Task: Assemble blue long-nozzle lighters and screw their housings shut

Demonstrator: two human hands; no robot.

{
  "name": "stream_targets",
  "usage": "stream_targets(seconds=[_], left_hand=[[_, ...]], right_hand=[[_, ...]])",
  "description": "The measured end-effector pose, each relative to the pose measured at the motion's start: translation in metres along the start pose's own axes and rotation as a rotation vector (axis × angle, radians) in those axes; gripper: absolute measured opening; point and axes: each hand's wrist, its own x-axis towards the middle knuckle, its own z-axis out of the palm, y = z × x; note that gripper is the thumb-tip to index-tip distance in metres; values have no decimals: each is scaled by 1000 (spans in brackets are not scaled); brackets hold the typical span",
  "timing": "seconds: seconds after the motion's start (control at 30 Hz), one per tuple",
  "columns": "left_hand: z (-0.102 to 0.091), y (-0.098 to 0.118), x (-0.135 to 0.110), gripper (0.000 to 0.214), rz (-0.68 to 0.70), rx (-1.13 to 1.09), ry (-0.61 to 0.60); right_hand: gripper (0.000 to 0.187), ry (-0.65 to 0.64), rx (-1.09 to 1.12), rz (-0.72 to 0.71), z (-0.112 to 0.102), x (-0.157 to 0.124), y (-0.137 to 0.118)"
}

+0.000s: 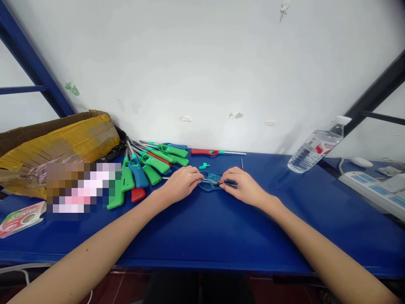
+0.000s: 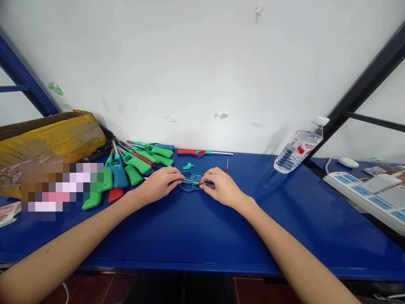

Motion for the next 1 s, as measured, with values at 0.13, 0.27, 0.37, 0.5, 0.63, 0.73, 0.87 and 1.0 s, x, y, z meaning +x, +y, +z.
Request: stream_targets(seconds=[0.13,0.27,0.37,0.5,0.63,0.73,0.87,1.0], left_hand=[[-1,0,0,21,-7,10,-3],[0,-1,-1,23,-13,17,-5],[1,-2,-1,22,-15,22,-15],[1,0,-2,20,-23,18,-8],[1,8,-1,20,4,-13,29],[2,15,-1,21,45,-43,42],[2,17,-1,21,66,-32,50],[1,6,0,21,-2,23,67]], right_hand=[[7,38,5,11,3,0,0],[7,54,17,13,6,1,-1],[7,51,30,3,8,1,-2],[8,21,47,-2,6,0,-3],[16,-74,59,-16,-8,-1,-1],[23,-120,39,5,-22,-3,4],[14,-191,-20,59,-30,-4,12],[10,-210,-24,56,-28,-4,13]])
